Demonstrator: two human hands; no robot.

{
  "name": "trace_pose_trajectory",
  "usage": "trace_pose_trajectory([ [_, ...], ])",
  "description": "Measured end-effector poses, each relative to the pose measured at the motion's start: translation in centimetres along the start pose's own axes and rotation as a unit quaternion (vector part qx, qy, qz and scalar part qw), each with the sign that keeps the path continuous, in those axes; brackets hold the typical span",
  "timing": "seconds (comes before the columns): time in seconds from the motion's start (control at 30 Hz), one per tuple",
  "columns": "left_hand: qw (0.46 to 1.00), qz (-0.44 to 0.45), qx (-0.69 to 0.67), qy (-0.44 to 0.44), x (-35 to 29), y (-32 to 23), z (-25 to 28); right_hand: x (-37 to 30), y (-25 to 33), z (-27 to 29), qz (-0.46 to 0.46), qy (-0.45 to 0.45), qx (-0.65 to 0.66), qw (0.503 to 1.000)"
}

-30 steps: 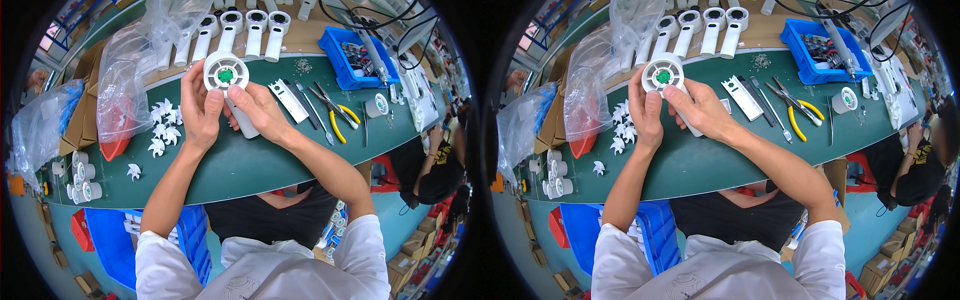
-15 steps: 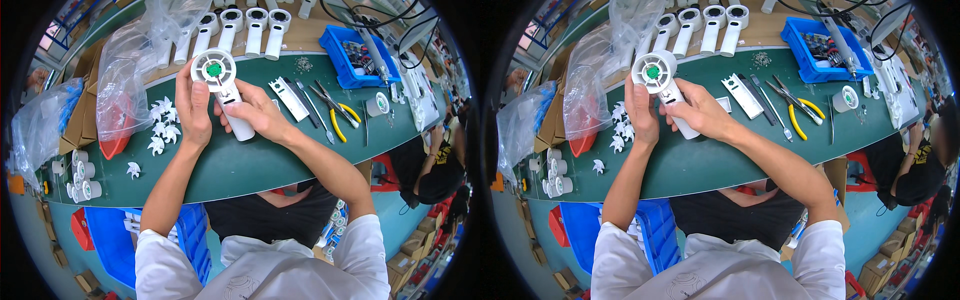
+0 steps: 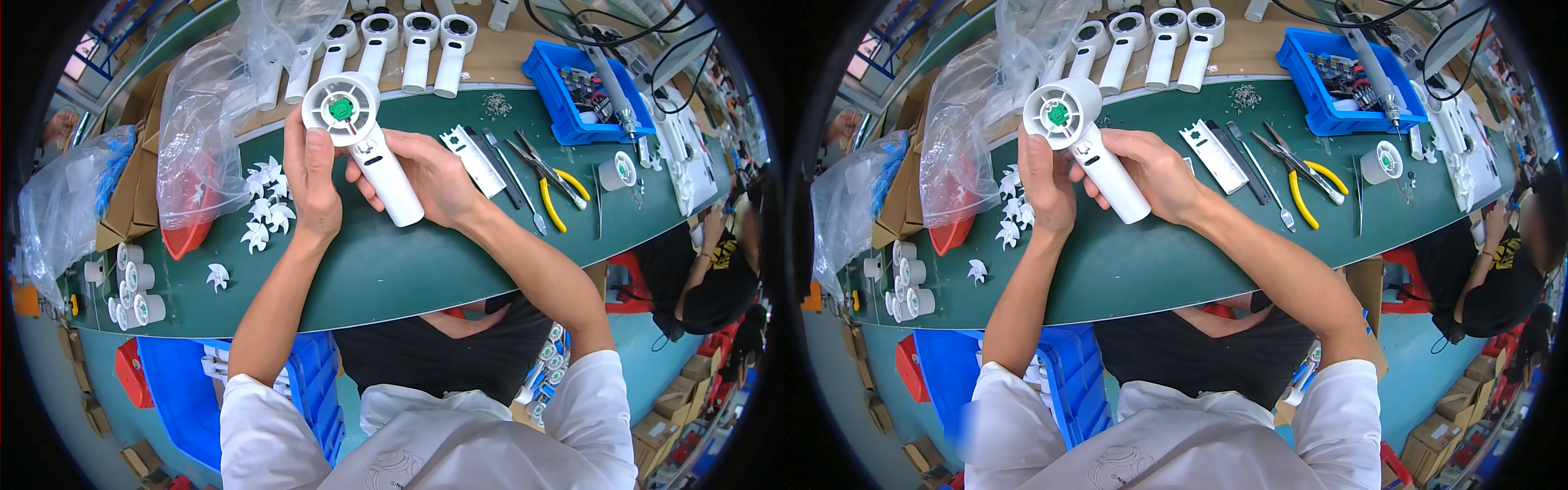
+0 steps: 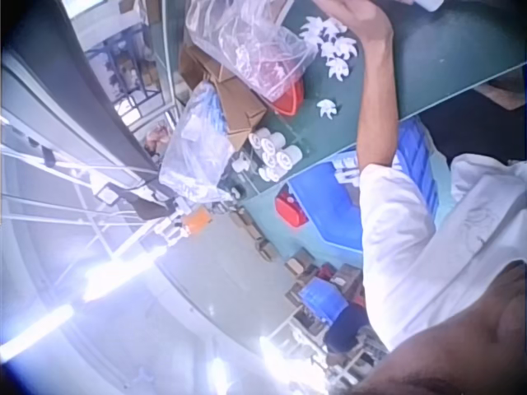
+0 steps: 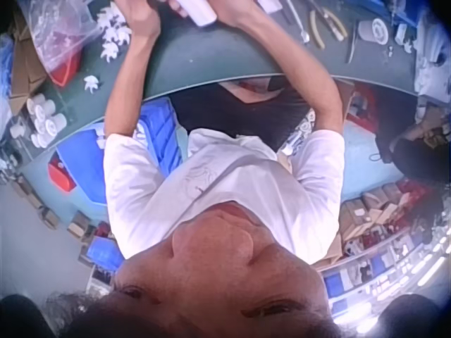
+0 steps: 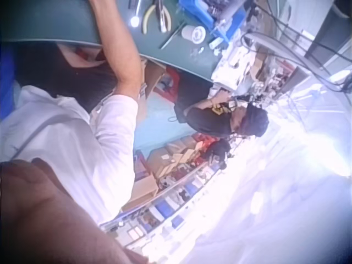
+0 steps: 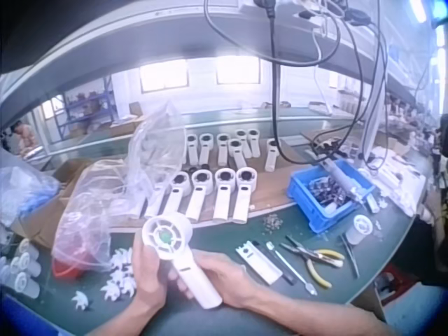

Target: Assembling handheld electric fans by installing internal components and housing.

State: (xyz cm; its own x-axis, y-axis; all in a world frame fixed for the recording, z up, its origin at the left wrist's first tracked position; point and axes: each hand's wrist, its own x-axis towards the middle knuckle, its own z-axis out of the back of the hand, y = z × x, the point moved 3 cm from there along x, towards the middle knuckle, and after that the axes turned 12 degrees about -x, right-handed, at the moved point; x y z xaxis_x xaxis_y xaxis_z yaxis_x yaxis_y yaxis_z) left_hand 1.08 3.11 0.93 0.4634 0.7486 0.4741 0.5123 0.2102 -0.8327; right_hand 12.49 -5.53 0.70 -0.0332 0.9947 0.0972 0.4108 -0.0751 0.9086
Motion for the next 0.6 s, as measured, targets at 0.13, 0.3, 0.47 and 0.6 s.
trace_pose_trajectory([
  [0.13, 1.0, 0.0, -0.007, 0.007, 0.1, -0.4, -0.2, -0.1, -0.2, 0.4, 0.01, 0.006, 0.009, 1.0],
  [0.3, 0.999, -0.045, 0.017, 0.014, -0.2, -0.4, -0.2, -0.4, -0.2, 0.5, -0.018, 0.011, 0.031, 0.999],
  [0.47, 0.999, -0.042, -0.01, 0.017, -0.1, -0.8, -0.4, -0.2, 0.1, 0.0, 0.022, 0.019, -0.033, 0.999],
  [0.6, 0.998, -0.021, -0.039, 0.038, -0.1, -1.0, -1.2, -0.6, 0.5, -0.7, 0.089, -0.027, -0.142, 0.985],
])
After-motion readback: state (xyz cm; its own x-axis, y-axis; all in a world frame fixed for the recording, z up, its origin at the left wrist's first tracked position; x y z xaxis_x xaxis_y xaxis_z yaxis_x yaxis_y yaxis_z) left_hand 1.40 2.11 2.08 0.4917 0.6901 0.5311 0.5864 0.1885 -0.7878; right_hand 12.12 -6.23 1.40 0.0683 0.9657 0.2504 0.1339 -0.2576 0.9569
